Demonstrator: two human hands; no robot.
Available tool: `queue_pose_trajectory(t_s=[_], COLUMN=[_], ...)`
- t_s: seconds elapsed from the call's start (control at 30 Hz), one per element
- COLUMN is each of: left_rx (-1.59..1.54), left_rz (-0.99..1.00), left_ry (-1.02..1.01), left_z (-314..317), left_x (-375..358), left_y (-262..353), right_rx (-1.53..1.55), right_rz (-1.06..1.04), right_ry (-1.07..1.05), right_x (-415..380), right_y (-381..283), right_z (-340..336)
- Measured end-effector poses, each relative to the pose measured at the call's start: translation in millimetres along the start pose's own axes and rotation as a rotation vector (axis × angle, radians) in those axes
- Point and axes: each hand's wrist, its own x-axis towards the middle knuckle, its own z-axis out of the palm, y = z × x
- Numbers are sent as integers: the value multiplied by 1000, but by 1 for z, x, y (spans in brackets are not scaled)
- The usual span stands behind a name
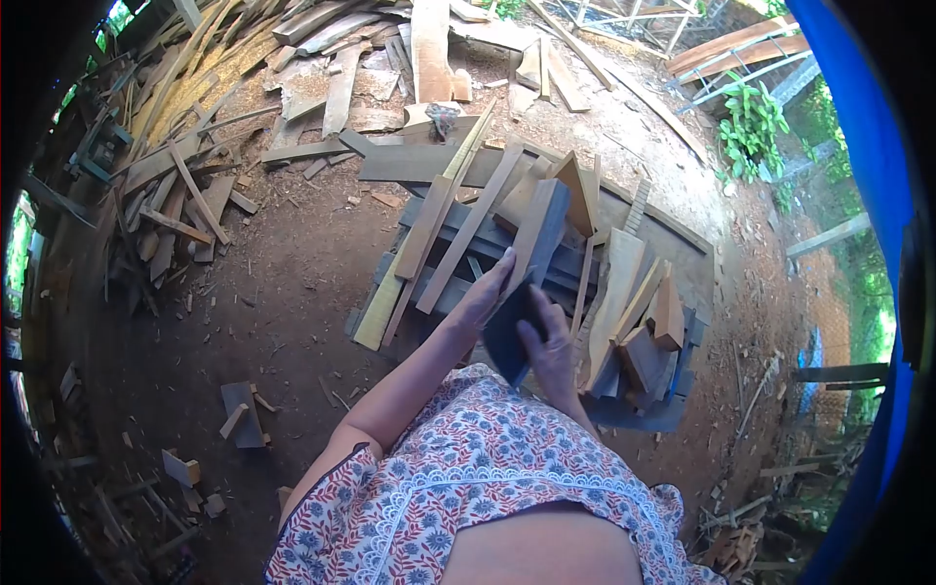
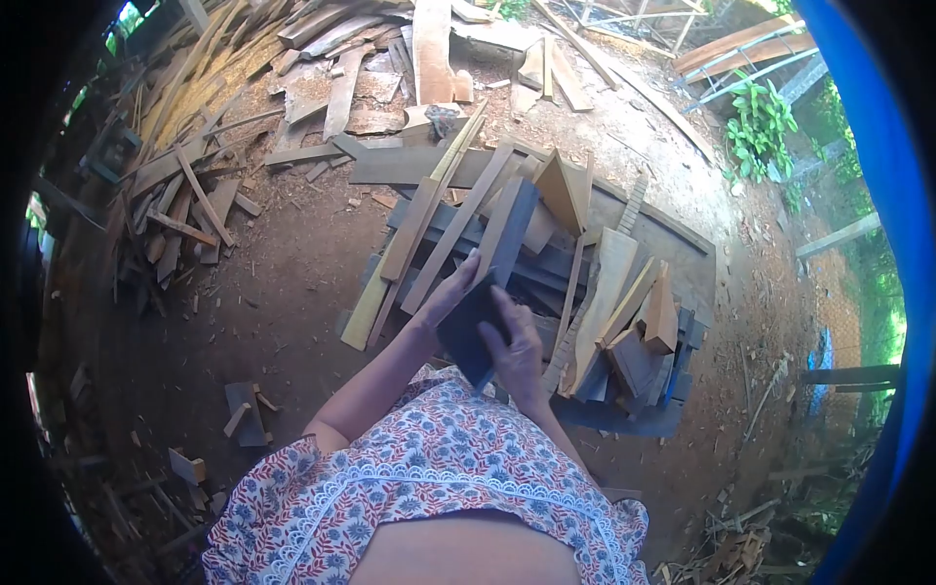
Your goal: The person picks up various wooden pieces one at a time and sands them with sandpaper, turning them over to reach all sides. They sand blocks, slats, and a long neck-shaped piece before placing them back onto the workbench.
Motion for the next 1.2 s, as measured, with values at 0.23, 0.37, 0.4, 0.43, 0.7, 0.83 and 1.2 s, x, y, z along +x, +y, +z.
queue_pose_trajectory(t_s=[0.23, 0.37, 0.4, 0.43, 0.7, 0.83, 1.2], left_rx=[356, 537, 575, 576, -3, 206, 134], left_rz=[116, 136, 45, 47, -47, -81, 118], left_ry=[-37, -137, -140, -139, -253, 24, 256], left_z=[9, -1, -2, -4, -36, -47, -37], left_x=[-2, -13, -16, -19, -29, -25, -33], left_y=[-3, -1, 0, 0, -21, -10, 1], right_rx=[-418, -464, -453, -452, 58, 148, -168], right_rz=[-102, -206, -260, -262, 87, 120, 23], right_ry=[-41, 46, 109, 108, 258, 113, -212], right_x=[19, 50, 59, 68, 98, 57, 18], right_y=[9, 13, 15, 19, 59, 60, 20], right_z=[-14, -31, -36, -43, -82, -47, 29])
